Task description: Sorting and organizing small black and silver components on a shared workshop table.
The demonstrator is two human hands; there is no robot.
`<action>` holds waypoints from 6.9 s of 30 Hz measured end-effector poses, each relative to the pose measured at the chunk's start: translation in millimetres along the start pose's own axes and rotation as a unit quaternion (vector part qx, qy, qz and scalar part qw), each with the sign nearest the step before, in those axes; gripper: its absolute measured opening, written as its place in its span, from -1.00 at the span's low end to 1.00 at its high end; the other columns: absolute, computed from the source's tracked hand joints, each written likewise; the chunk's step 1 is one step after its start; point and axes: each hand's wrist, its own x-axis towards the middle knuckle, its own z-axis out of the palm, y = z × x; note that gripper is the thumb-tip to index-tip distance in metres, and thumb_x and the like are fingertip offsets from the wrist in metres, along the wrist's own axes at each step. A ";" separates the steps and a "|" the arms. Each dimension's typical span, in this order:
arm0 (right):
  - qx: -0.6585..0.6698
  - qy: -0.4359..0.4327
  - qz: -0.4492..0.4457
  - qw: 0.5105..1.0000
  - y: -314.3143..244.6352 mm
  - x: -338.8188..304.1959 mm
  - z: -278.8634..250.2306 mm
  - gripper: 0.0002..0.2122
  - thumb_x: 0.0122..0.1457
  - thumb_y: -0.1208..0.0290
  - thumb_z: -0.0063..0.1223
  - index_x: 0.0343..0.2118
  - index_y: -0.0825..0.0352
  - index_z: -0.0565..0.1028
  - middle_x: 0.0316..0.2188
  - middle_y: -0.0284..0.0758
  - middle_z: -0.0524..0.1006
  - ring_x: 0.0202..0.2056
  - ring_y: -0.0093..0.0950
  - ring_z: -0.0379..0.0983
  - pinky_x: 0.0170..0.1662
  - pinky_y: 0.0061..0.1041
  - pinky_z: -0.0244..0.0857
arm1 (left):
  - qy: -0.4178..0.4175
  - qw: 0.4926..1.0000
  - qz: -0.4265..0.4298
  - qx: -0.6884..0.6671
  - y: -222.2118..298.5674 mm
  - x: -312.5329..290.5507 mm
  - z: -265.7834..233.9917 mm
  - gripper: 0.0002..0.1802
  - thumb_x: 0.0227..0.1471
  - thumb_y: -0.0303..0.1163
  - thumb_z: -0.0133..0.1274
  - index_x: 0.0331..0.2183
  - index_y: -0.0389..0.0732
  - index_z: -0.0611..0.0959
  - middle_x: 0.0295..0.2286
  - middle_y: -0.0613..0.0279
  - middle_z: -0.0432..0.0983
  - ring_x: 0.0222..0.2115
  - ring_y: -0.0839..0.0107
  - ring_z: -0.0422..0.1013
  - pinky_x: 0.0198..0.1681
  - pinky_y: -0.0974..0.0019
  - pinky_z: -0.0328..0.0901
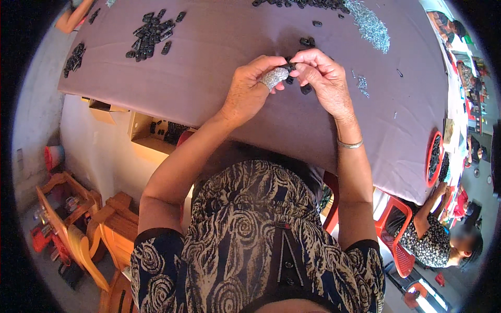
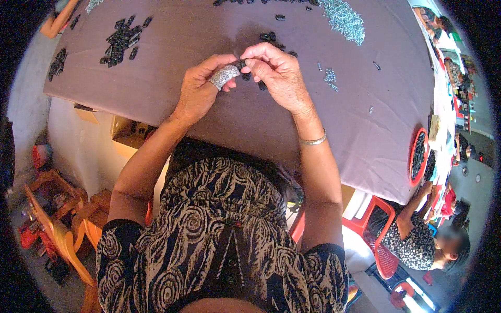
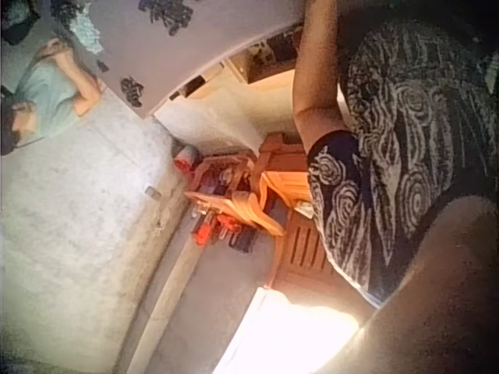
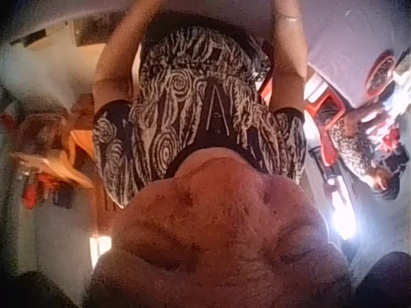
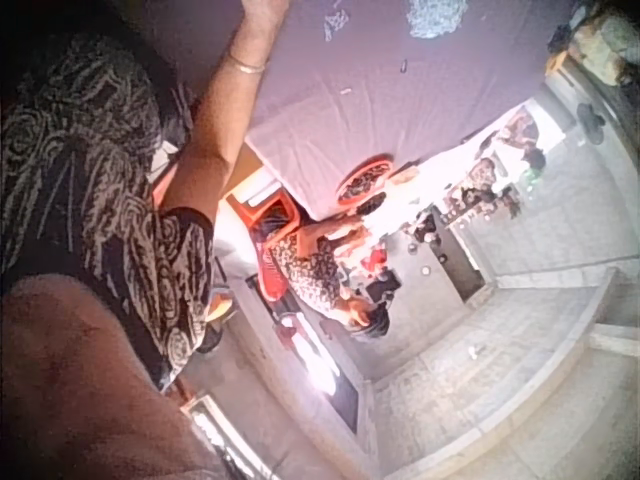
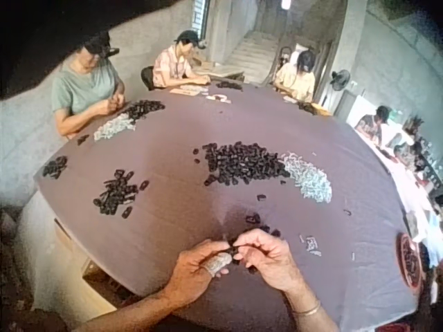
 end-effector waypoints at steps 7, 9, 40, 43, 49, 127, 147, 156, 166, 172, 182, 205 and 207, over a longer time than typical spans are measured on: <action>-0.015 -0.007 0.005 1.000 3.0 -0.7 -0.8 -0.91 0.19 0.57 -0.09 -0.27 0.37 0.44 -0.45 -0.43 0.49 -0.46 -0.74 0.35 -0.45 -0.74 0.24 | -0.006 1.000 0.001 -0.005 1.3 -0.9 1.9 -0.69 0.06 -0.61 -0.10 -0.12 -0.20 0.52 -0.41 0.32 0.50 -0.46 0.59 0.41 -0.40 0.52 0.31; -0.014 -0.011 0.009 1.000 0.9 -1.1 -0.2 -0.92 0.19 0.57 -0.10 -0.28 0.36 0.43 -0.47 -0.44 0.48 -0.46 -0.75 0.35 -0.45 -0.74 0.23 | -0.004 1.000 -0.004 -0.005 0.8 -0.4 2.0 -0.69 0.06 -0.61 -0.10 -0.13 -0.20 0.52 -0.41 0.32 0.50 -0.46 0.60 0.40 -0.40 0.52 0.31; -0.037 -0.078 0.067 0.994 -5.4 -7.3 -2.4 -0.90 0.16 0.63 -0.15 -0.42 0.30 0.40 -0.58 -0.55 0.38 -0.60 -0.79 0.17 -0.58 -0.77 0.06 | -0.010 0.985 0.086 0.151 0.4 -7.3 6.0 -0.62 -0.10 -0.77 -0.11 -0.18 -0.30 0.52 -0.43 0.14 0.52 -0.52 0.46 0.46 -0.45 0.45 0.38; -0.048 -0.060 0.060 0.995 -6.8 -7.7 0.1 -0.90 0.14 0.63 -0.15 -0.42 0.29 0.40 -0.60 -0.52 0.40 -0.63 -0.78 0.20 -0.60 -0.76 0.09 | -0.006 0.983 0.097 0.158 -1.7 -8.3 8.2 -0.61 -0.11 -0.78 -0.12 -0.18 -0.30 0.53 -0.43 0.15 0.51 -0.53 0.47 0.45 -0.46 0.44 0.38; -0.128 -0.037 0.038 0.990 -7.3 -6.1 8.8 -0.96 0.14 0.56 -0.11 -0.41 0.29 0.39 -0.60 -0.43 0.47 -0.66 -0.71 0.32 -0.64 -0.69 0.23 | 0.020 0.981 0.103 0.166 -1.0 -9.0 5.7 -0.60 -0.12 -0.78 -0.11 -0.17 -0.32 0.53 -0.43 0.15 0.52 -0.54 0.51 0.44 -0.45 0.45 0.38; -0.089 -0.021 -0.055 0.994 0.2 -6.2 4.9 -0.90 0.07 0.73 -0.06 -0.40 0.38 0.37 -0.54 -0.52 0.37 -0.48 -0.77 0.24 -0.43 -0.73 0.20 | 0.012 0.983 0.102 0.151 1.3 -0.9 6.4 -0.66 -0.11 -0.76 -0.10 -0.22 -0.32 0.52 -0.46 0.20 0.37 -0.43 0.45 0.42 -0.37 0.44 0.32; 0.074 -0.107 0.121 0.984 -17.6 -10.4 4.4 -0.72 0.19 0.15 -0.02 -0.38 0.32 0.38 -0.62 -0.47 0.35 -0.66 -0.75 0.23 -0.66 -0.77 0.18 | -0.026 0.966 0.224 0.125 12.0 -2.7 9.7 -0.75 -0.15 -0.58 0.15 -0.30 -0.22 0.60 -0.37 0.24 0.28 -0.32 0.39 0.29 -0.24 0.39 0.26; 0.097 -0.180 0.069 0.976 -4.2 -17.8 9.8 -0.45 0.14 -0.15 -0.18 -0.59 0.36 0.43 -0.77 -0.47 0.29 -0.70 -0.67 0.19 -0.66 -0.63 0.04 | -0.111 0.976 0.184 0.040 8.9 -7.8 12.6 -0.78 -0.08 -0.47 0.16 -0.28 -0.22 0.59 -0.16 0.21 0.22 -0.09 0.36 0.20 -0.02 0.32 0.14; 0.017 -0.109 0.117 0.987 -13.2 -16.1 14.6 -0.53 0.17 -0.03 -0.13 -0.65 0.33 0.41 -0.74 -0.49 0.31 -0.70 -0.73 0.17 -0.67 -0.70 0.00 | -0.112 0.975 0.182 0.061 11.2 -6.5 10.7 -0.77 -0.04 -0.43 0.13 -0.27 -0.26 0.56 -0.17 0.20 0.27 -0.10 0.37 0.22 -0.02 0.31 0.14; 0.144 -0.087 0.201 0.965 -10.1 -17.4 17.0 -0.59 0.18 0.06 -0.14 -0.62 0.30 0.41 -0.76 -0.54 0.22 -0.71 -0.71 0.11 -0.67 -0.67 -0.02 | -0.111 0.980 0.156 0.056 20.4 -8.5 11.3 -0.69 -0.05 -0.39 0.14 -0.22 -0.27 0.52 -0.15 0.17 0.27 -0.08 0.37 0.23 0.00 0.31 0.13; 0.102 -0.084 0.059 0.989 60.7 -34.7 25.1 -0.63 0.13 0.10 -0.02 -0.27 0.38 0.38 -0.34 -0.37 0.37 -0.25 -0.49 0.31 -0.23 -0.42 0.26 | -0.071 0.936 0.316 0.139 17.5 -12.7 21.9 -0.65 -0.09 -0.35 0.19 -0.24 -0.31 0.54 -0.26 -0.02 0.43 -0.20 0.15 0.40 -0.14 0.21 0.30; -0.008 -0.074 0.020 0.997 59.0 -30.4 23.5 -0.72 0.17 0.15 -0.08 -0.34 0.31 0.44 -0.56 -0.49 0.34 -0.54 -0.66 0.27 -0.58 -0.65 0.15 | -0.040 0.953 0.293 0.069 21.3 -4.1 31.0 -0.83 -0.12 -0.53 0.18 -0.49 -0.33 0.49 -0.41 0.07 0.47 -0.28 0.20 0.48 -0.20 0.20 0.38; -0.024 -0.087 0.018 0.996 55.2 -31.0 23.4 -0.69 0.16 0.09 -0.08 -0.34 0.29 0.45 -0.53 -0.48 0.38 -0.48 -0.61 0.31 -0.54 -0.64 0.18 | -0.035 0.952 0.299 0.061 19.4 -3.3 31.1 -0.83 -0.16 -0.56 0.17 -0.49 -0.34 0.49 -0.41 0.06 0.48 -0.30 0.21 0.47 -0.22 0.24 0.38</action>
